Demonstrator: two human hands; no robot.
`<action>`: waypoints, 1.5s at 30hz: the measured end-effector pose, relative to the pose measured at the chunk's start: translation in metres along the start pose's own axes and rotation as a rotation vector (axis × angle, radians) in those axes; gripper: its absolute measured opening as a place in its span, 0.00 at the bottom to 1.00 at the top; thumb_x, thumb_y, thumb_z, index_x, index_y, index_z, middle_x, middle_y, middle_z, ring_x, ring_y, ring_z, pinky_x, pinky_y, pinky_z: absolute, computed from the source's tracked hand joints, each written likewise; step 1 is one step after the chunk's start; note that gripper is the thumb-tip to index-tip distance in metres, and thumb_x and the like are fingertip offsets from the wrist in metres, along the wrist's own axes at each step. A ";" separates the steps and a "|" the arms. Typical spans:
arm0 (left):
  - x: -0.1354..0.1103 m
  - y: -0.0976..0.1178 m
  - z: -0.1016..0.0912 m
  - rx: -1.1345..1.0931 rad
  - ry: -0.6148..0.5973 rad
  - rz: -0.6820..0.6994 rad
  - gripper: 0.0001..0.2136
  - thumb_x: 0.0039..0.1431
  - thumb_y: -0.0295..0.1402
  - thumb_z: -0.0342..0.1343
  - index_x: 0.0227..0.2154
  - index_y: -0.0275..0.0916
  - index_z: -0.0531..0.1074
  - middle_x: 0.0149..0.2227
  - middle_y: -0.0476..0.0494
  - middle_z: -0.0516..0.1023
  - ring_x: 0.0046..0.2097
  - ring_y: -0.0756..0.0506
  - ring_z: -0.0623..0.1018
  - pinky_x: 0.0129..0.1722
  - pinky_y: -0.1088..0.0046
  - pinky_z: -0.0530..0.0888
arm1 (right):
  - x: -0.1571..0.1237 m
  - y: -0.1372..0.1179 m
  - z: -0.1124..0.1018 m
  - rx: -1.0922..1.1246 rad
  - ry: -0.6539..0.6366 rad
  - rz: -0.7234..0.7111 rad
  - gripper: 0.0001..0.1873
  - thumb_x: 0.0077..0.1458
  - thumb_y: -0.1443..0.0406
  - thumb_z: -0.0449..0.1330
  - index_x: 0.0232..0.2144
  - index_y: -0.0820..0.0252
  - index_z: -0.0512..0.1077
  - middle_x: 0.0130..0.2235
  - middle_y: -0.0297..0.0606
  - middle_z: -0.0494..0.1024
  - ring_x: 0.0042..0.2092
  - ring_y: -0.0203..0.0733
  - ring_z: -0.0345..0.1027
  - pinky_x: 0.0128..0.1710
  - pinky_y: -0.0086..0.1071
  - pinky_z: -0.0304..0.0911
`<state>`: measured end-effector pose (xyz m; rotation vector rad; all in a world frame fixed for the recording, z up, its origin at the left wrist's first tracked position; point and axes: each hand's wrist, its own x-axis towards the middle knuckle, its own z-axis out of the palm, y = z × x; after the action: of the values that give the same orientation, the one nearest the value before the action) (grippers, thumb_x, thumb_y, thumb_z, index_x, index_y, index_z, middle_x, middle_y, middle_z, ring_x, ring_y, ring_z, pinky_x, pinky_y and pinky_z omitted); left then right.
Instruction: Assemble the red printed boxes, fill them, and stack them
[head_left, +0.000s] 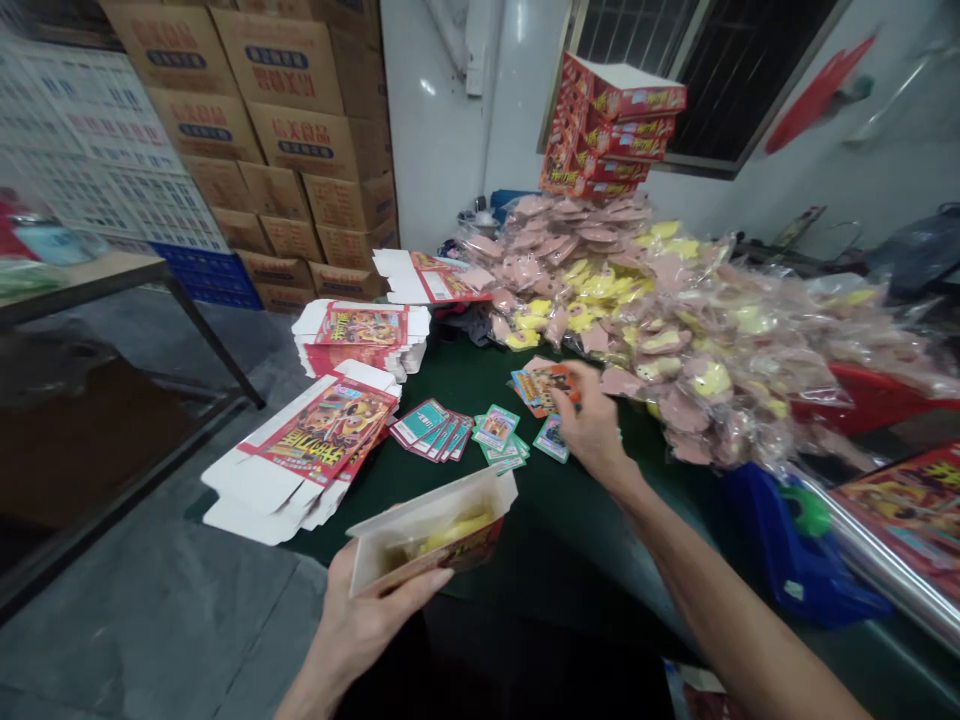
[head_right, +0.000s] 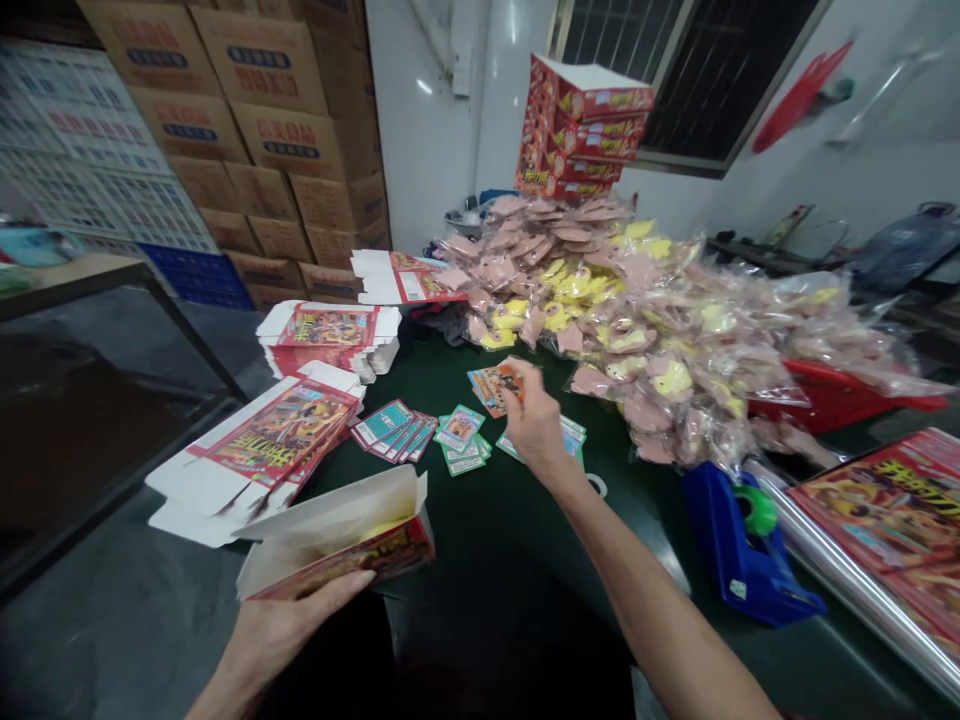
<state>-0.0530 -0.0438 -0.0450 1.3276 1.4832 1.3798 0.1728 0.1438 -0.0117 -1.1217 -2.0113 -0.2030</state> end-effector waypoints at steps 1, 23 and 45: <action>0.002 0.001 0.003 -0.026 -0.007 -0.010 0.18 0.42 0.36 0.66 0.38 0.34 0.76 0.33 0.42 0.83 0.33 0.41 0.82 0.33 0.70 0.81 | 0.001 -0.006 -0.021 0.083 0.060 0.033 0.20 0.61 0.69 0.49 0.55 0.64 0.55 0.42 0.44 0.74 0.39 0.40 0.71 0.37 0.33 0.68; 0.005 0.017 0.035 -0.266 -0.248 -0.032 0.15 0.43 0.31 0.66 0.37 0.34 0.76 0.34 0.42 0.83 0.35 0.42 0.82 0.36 0.70 0.80 | -0.055 -0.089 -0.122 0.327 -0.058 -0.433 0.36 0.55 0.76 0.55 0.62 0.50 0.52 0.41 0.36 0.76 0.40 0.38 0.71 0.32 0.29 0.70; -0.003 0.000 0.040 -0.166 0.112 0.392 0.35 0.48 0.28 0.63 0.59 0.46 0.55 0.47 0.43 0.76 0.44 0.45 0.79 0.43 0.71 0.77 | -0.084 -0.105 -0.076 0.276 0.163 -0.167 0.25 0.52 0.67 0.62 0.53 0.55 0.64 0.50 0.45 0.67 0.53 0.52 0.60 0.50 0.49 0.60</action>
<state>-0.0140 -0.0365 -0.0529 1.5069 1.1847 1.8085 0.1584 -0.0093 0.0030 -0.7421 -1.9181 -0.0938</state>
